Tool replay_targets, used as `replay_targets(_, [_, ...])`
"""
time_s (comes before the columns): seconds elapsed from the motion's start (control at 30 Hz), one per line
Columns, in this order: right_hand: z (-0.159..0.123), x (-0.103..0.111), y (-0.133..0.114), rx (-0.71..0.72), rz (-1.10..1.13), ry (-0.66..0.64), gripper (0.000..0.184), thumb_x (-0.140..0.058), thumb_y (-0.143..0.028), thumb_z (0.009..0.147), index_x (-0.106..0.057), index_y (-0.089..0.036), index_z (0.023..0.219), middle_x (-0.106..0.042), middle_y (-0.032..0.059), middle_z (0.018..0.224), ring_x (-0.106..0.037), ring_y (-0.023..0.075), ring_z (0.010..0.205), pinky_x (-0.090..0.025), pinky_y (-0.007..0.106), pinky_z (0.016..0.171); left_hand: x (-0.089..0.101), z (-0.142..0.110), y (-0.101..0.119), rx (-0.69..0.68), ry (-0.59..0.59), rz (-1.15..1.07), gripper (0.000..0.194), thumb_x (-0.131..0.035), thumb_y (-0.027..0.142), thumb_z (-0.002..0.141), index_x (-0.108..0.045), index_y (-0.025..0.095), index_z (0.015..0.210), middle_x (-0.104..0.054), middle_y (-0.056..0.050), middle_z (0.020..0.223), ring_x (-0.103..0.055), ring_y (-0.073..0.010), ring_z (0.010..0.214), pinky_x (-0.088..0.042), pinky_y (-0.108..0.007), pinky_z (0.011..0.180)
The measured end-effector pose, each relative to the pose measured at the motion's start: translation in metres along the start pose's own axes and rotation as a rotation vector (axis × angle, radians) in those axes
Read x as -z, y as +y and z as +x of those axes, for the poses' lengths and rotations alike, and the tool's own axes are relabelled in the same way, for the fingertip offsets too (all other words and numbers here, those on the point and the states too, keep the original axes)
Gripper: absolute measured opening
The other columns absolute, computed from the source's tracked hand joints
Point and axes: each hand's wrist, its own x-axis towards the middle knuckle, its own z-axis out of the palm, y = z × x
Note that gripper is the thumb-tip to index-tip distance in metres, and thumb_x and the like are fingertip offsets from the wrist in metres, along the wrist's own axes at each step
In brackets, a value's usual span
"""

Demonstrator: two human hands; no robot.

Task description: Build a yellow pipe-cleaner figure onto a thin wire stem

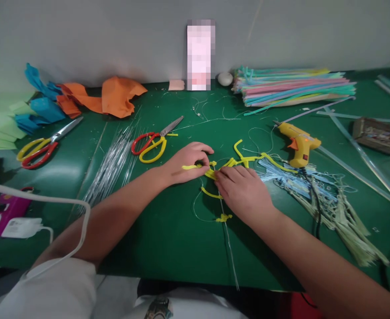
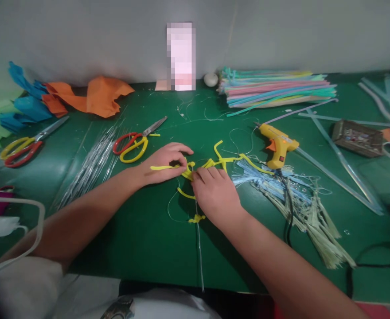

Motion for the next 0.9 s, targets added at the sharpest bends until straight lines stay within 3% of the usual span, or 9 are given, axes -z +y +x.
replay_targets(0.5, [0.001,-0.014,-0.003,0.050,-0.005,-0.003,0.020,-0.054,-0.013,0.092,-0.071,-0.011,0.082,-0.065,0.0089,0.082,-0.048,0.0220,0.078,-0.033,0.034,0.067,0.007,0.000,0.003,0.011,-0.052,-0.033,0.009,-0.060,0.018,0.084,-0.068,0.016,0.079,-0.063,-0.011,0.124,-0.054,-0.0238,0.121,-0.041,-0.044,0.105])
replay_targets(0.6, [0.000,-0.015,-0.002,0.045,-0.004,0.024,0.019,-0.054,-0.013,0.092,-0.071,-0.011,0.083,-0.066,0.0090,0.083,-0.048,0.0221,0.078,-0.033,0.034,0.066,0.011,0.000,0.007,0.043,-0.003,-0.020,0.011,-0.060,0.021,0.086,-0.069,0.016,0.081,-0.064,-0.010,0.121,-0.056,-0.0219,0.118,-0.040,-0.042,0.105])
replay_targets(0.73, [-0.001,-0.013,-0.003,0.027,-0.014,0.047,0.017,-0.056,-0.014,0.091,-0.072,-0.009,0.091,-0.067,0.0091,0.086,-0.048,0.0223,0.077,-0.032,0.034,0.065,0.028,-0.001,0.021,0.288,0.079,0.014,0.018,-0.067,0.034,0.081,-0.071,0.017,0.083,-0.070,-0.006,0.094,-0.063,-0.0177,0.088,-0.048,-0.032,0.084])
replay_targets(0.8, [-0.001,-0.012,-0.004,0.029,-0.014,0.039,0.016,-0.057,-0.015,0.091,-0.072,-0.009,0.094,-0.068,0.0089,0.086,-0.049,0.0226,0.077,-0.032,0.034,0.065,0.038,-0.003,0.027,0.451,-0.001,-0.012,0.025,-0.071,0.041,0.076,-0.072,0.018,0.087,-0.071,-0.004,0.088,-0.063,-0.0162,0.077,-0.046,-0.028,0.070])
replay_targets(0.9, [-0.002,-0.010,-0.003,0.034,-0.004,0.040,0.017,-0.057,-0.016,0.091,-0.072,-0.009,0.095,-0.068,0.0089,0.087,-0.050,0.0226,0.077,-0.033,0.034,0.065,0.048,-0.006,0.029,0.567,-0.186,-0.049,0.026,-0.071,0.040,0.072,-0.074,0.022,0.090,-0.072,-0.002,0.084,-0.062,-0.0148,0.069,-0.041,-0.025,0.059])
